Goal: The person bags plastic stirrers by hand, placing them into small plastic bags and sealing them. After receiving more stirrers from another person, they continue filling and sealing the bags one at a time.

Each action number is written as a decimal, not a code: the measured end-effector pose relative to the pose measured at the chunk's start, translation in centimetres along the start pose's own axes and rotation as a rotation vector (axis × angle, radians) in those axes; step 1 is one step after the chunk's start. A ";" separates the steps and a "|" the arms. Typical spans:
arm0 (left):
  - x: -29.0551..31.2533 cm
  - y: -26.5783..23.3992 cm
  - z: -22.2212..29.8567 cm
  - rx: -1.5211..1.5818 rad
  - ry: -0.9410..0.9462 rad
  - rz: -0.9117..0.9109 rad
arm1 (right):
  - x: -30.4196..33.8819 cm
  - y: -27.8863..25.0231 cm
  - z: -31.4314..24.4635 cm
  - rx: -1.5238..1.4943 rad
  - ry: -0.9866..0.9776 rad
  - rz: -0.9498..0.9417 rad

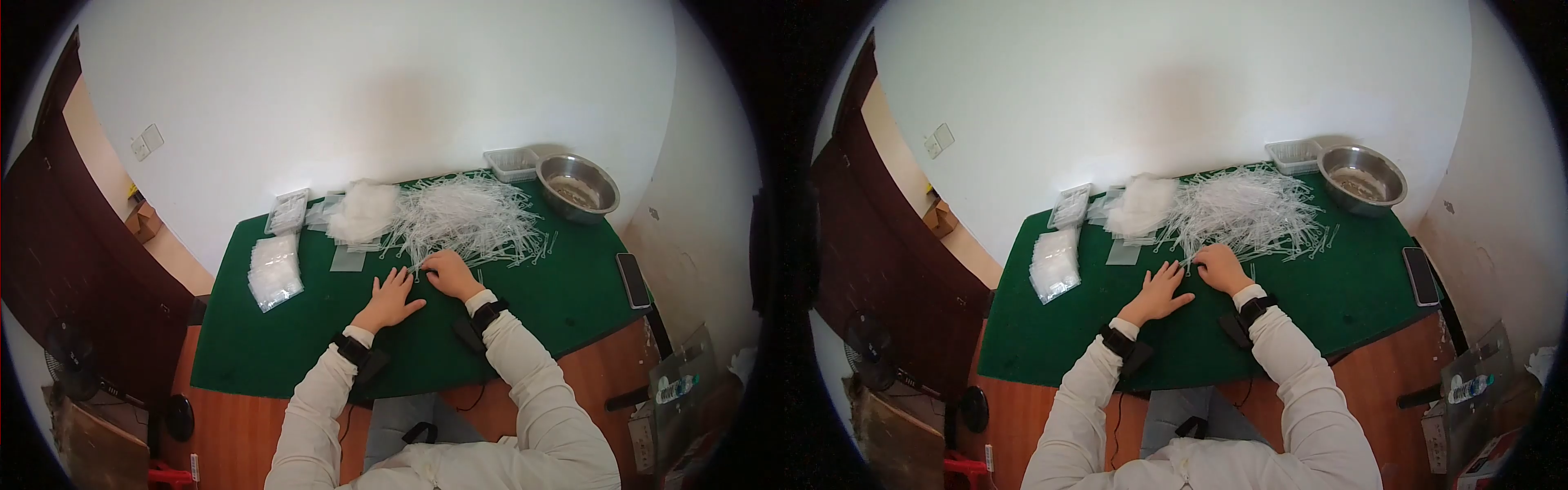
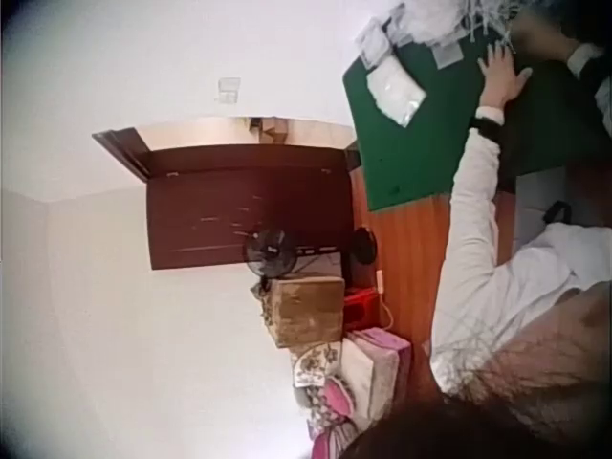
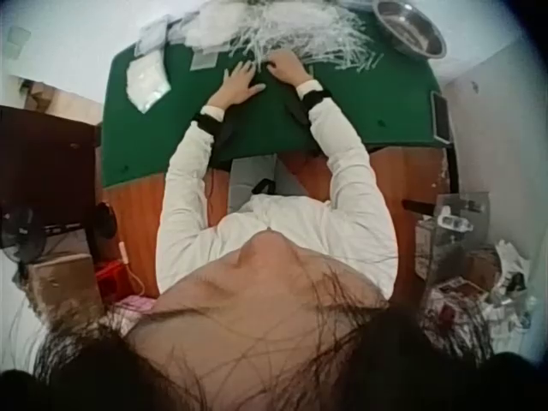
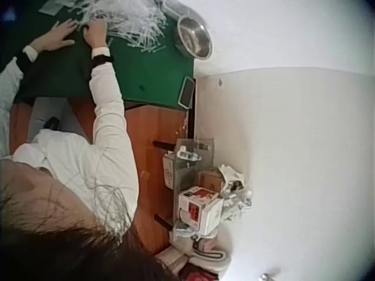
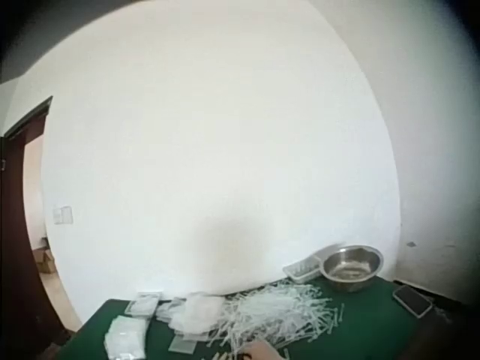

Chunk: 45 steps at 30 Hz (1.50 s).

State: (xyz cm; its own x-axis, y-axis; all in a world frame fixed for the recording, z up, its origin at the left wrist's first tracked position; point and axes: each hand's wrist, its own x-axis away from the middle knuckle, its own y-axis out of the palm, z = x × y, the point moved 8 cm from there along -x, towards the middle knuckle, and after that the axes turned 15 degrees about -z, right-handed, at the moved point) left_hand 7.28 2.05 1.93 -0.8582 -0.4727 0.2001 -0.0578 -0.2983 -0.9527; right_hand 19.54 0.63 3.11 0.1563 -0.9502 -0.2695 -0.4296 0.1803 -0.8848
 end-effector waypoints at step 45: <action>1.9 0.9 -2.1 1.528 0.198 -0.326 | 0.1 -1.0 -5.2 -0.878 -0.205 0.026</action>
State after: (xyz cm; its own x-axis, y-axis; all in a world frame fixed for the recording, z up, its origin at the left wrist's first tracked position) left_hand 4.52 2.66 0.93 -0.9697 -0.1480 0.1943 0.1980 -0.9421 0.2706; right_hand 15.38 -0.94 5.91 0.2567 -0.8695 -0.4221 -0.9466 -0.1380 -0.2913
